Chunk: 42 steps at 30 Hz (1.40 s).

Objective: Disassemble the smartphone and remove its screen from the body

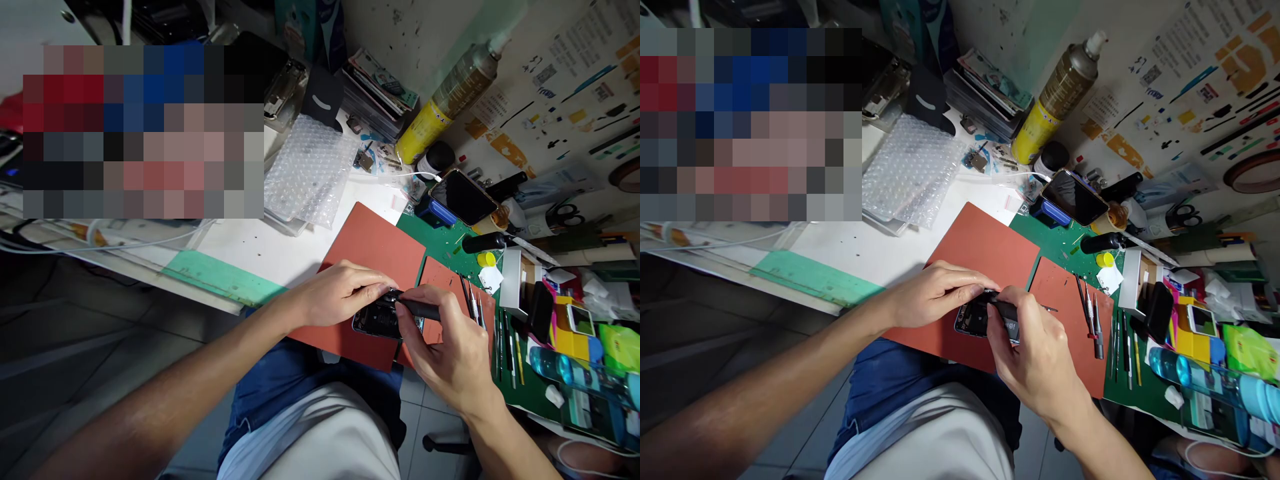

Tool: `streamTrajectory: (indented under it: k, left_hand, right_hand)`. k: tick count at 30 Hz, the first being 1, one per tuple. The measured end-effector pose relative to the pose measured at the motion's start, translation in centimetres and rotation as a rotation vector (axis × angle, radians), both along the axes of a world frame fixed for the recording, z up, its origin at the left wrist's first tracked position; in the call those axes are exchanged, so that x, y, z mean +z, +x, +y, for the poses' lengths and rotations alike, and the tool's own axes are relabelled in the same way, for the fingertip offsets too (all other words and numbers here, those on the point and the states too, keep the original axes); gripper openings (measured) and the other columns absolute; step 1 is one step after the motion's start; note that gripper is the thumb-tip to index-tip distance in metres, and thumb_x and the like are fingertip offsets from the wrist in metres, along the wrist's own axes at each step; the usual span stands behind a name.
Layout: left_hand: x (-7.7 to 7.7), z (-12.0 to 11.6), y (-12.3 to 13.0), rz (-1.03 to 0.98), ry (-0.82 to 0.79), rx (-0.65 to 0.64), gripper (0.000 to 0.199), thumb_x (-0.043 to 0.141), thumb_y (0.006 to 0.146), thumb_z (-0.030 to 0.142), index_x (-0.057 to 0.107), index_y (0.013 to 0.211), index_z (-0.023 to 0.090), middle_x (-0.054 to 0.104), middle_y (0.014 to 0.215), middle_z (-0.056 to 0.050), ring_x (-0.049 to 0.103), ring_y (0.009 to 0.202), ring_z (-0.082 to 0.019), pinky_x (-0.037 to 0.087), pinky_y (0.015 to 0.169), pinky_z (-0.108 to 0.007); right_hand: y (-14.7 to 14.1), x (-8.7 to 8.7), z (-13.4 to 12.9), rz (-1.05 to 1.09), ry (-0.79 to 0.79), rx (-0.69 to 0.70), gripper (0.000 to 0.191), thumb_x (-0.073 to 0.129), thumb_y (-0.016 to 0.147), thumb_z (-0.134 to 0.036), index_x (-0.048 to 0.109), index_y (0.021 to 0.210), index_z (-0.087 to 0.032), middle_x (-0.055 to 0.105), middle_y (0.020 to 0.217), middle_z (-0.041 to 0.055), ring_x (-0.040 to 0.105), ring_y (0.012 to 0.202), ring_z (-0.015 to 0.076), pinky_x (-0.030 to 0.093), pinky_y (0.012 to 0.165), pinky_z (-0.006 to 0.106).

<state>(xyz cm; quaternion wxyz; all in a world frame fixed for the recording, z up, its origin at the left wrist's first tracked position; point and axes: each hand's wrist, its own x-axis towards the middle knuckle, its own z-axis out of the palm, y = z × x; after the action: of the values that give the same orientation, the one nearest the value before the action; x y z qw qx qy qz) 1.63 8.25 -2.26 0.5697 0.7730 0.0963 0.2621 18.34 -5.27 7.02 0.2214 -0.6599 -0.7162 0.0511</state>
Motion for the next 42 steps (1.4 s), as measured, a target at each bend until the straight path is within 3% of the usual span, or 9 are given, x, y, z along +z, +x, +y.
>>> streamTrajectory:
  k: [5, 10, 16, 19, 29, 42]
  left_hand:
    - [0.06, 0.0, -0.05, 0.0, -0.016, 0.008, 0.036, 0.044, 0.115, 0.031, 0.077, 0.128, 0.022, 0.083, 0.122, -0.007, 0.079, 0.113, -0.021, 0.06, 0.101, -0.036]
    - [-0.02, -0.01, -0.02, -0.002, -0.015, 0.01, 0.036, 0.044, 0.115, 0.031, 0.076, 0.127, 0.021, 0.084, 0.12, -0.007, 0.078, 0.114, -0.021, 0.059, 0.101, -0.035]
    - [-0.1, 0.04, -0.05, 0.007, -0.017, -0.004, 0.036, 0.043, 0.115, 0.032, 0.076, 0.125, 0.018, 0.083, 0.123, -0.008, 0.078, 0.113, -0.021, 0.057, 0.099, -0.033]
    - [-0.05, 0.09, -0.1, 0.007, -0.009, -0.013, 0.036, 0.043, 0.115, 0.031, 0.076, 0.125, 0.018, 0.083, 0.122, -0.008, 0.078, 0.113, -0.021, 0.057, 0.099, -0.032]
    - [-0.04, 0.11, 0.01, 0.004, 0.011, 0.002, 0.035, 0.044, 0.115, 0.03, 0.076, 0.125, 0.017, 0.083, 0.123, -0.008, 0.079, 0.113, -0.02, 0.057, 0.098, -0.031]
    - [0.11, 0.03, 0.0, 0.005, 0.013, 0.024, 0.034, 0.047, 0.114, 0.028, 0.077, 0.126, 0.018, 0.084, 0.119, -0.007, 0.08, 0.111, -0.02, 0.058, 0.097, -0.031]
  right_hand:
    - [0.5, -0.19, 0.21, -0.069, 0.009, 0.057, 0.01, 0.06, 0.108, -0.022, 0.056, 0.118, -0.022, 0.079, 0.094, 0.0038, 0.079, 0.072, 0.0164, 0.06, 0.057, 0.027]
    - [0.54, -0.41, 0.5, -0.115, 0.061, 0.041, 0.011, 0.065, 0.108, -0.028, 0.055, 0.112, -0.023, 0.071, 0.074, -0.0045, 0.066, 0.052, 0.0115, 0.051, 0.048, 0.024]
    - [0.64, -0.25, 0.45, -0.044, 0.002, 0.083, 0.012, 0.063, 0.106, -0.023, 0.055, 0.115, -0.022, 0.075, 0.093, 0.0032, 0.073, 0.07, 0.0147, 0.058, 0.06, 0.026]
    - [0.82, -0.24, 0.4, -0.047, 0.038, 0.071, 0.012, 0.065, 0.105, -0.022, 0.055, 0.112, -0.023, 0.072, 0.086, -0.0001, 0.068, 0.06, 0.0126, 0.053, 0.053, 0.025]
    - [0.94, -0.22, 0.46, 0.01, 0.009, 0.107, 0.016, 0.062, 0.103, -0.019, 0.054, 0.116, -0.022, 0.071, 0.088, 0.0013, 0.067, 0.063, 0.0138, 0.054, 0.057, 0.027]
    - [0.9, -0.45, 0.34, 0.057, 0.024, 0.053, 0.018, 0.064, 0.102, -0.017, 0.053, 0.115, -0.022, 0.066, 0.082, -0.002, 0.064, 0.06, 0.0122, 0.051, 0.054, 0.025]
